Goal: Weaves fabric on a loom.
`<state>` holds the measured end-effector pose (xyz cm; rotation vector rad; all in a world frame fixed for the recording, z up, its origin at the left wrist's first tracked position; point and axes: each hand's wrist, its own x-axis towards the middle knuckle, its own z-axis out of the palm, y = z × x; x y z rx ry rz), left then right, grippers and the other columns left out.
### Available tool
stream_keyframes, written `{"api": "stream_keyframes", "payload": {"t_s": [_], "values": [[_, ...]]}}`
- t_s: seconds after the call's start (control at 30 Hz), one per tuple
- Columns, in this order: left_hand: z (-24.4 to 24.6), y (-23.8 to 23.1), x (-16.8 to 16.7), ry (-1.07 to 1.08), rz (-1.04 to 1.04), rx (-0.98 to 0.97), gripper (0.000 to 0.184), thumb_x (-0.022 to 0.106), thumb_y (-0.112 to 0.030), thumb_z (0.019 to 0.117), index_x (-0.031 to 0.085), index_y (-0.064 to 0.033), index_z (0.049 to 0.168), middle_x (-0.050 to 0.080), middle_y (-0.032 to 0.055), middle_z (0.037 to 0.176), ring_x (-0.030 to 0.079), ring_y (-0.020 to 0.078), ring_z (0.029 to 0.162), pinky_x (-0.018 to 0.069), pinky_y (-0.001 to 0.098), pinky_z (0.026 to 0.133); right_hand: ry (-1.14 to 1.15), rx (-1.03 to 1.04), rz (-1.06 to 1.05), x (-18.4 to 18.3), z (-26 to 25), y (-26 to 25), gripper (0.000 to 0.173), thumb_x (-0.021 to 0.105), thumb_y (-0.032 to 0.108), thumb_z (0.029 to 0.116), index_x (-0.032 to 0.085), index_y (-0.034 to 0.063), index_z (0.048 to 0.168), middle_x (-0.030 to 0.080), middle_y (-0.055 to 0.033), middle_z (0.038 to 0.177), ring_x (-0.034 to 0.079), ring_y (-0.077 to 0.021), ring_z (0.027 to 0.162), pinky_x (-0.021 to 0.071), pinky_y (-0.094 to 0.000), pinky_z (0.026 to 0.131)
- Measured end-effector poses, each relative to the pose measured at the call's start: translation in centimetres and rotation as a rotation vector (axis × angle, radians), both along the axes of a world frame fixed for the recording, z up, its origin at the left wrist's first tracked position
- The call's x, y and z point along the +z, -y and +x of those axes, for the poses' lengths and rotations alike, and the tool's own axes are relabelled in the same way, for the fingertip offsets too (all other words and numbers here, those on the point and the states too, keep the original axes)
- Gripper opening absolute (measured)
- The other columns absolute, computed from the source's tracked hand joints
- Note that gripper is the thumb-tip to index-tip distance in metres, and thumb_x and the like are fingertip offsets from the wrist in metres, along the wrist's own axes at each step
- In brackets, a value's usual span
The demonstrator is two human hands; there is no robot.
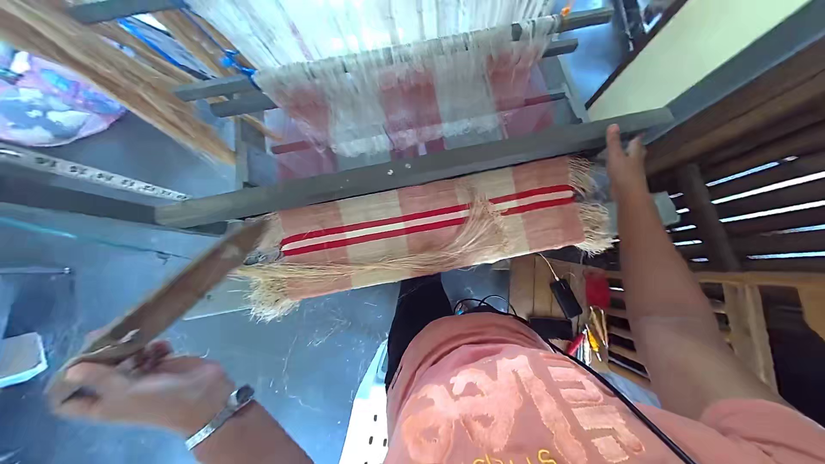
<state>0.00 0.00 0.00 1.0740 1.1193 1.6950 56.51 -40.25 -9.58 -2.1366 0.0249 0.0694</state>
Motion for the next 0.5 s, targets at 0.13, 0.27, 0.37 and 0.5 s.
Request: {"api": "stream_keyframes", "payload": {"t_s": [0.13, 0.27, 0.37, 0.5], "values": [[1.4, -1.7, -3.3, 0.024, -0.146, -0.053, 0.028, 0.034, -0.021, 0.1122, 0.038, -0.0064, 0.135, 0.061, 0.0111, 0.115, 0.066, 0.0219, 0.097, 0.058, 0.0398, 0.085, 0.043, -0.02, -0.008, -1.6, 1.0, -1.1, 0.116, 0.054, 0.075, 0.0919, 0.004, 0.0002, 0.164, 0.012, -0.0314, 0.167, 0.023, -0.0414, 0.154, 0.0265, -0.0552, 0.124], [3.2, -5.3, -6.1, 0.086, -0.295, -0.09, 0.036, 0.038, -0.026, 0.1116, 0.035, -0.0096, 0.144, 0.056, 0.0146, 0.129, 0.064, 0.0285, 0.112, 0.0574, 0.0476, 0.092, 0.037, -0.036, -0.023, -1.9, 3.5, -3.5, 0.112, 0.054, 0.071, 0.0948, 0.001, 0.0015, 0.164, 0.008, -0.0303, 0.168, 0.019, -0.0393, 0.156, 0.0236, -0.0529, 0.125], [4.6, -9.1, -8.2, 0.136, -0.331, -0.09, 0.044, 0.036, -0.029, 0.1122, 0.028, -0.0105, 0.151, 0.05, 0.0167, 0.142, 0.061, 0.031, 0.122, 0.0561, 0.0498, 0.097, 0.096, -0.009, 0.037, -2.3, 7.1, -6.1, 0.116, 0.056, 0.072, 0.0932, -0.002, 0.0002, 0.164, 0.008, -0.0298, 0.168, 0.018, -0.0347, 0.157, 0.0216, -0.045, 0.128], [5.6, -14.6, -10.4, 0.194, -0.29, -0.035, 0.045, 0.034, -0.03, 0.1129, 0.025, -0.0098, 0.152, 0.048, 0.0176, 0.143, 0.062, 0.0319, 0.122, 0.057, 0.0494, 0.098, 0.101, 0.013, 0.071, -1.4, 11.5, -10.3, 0.117, 0.057, 0.069, 0.0941, -0.006, -0.0009, 0.163, 0.013, -0.0313, 0.166, 0.023, -0.0349, 0.155, 0.0242, -0.0436, 0.127]]}}
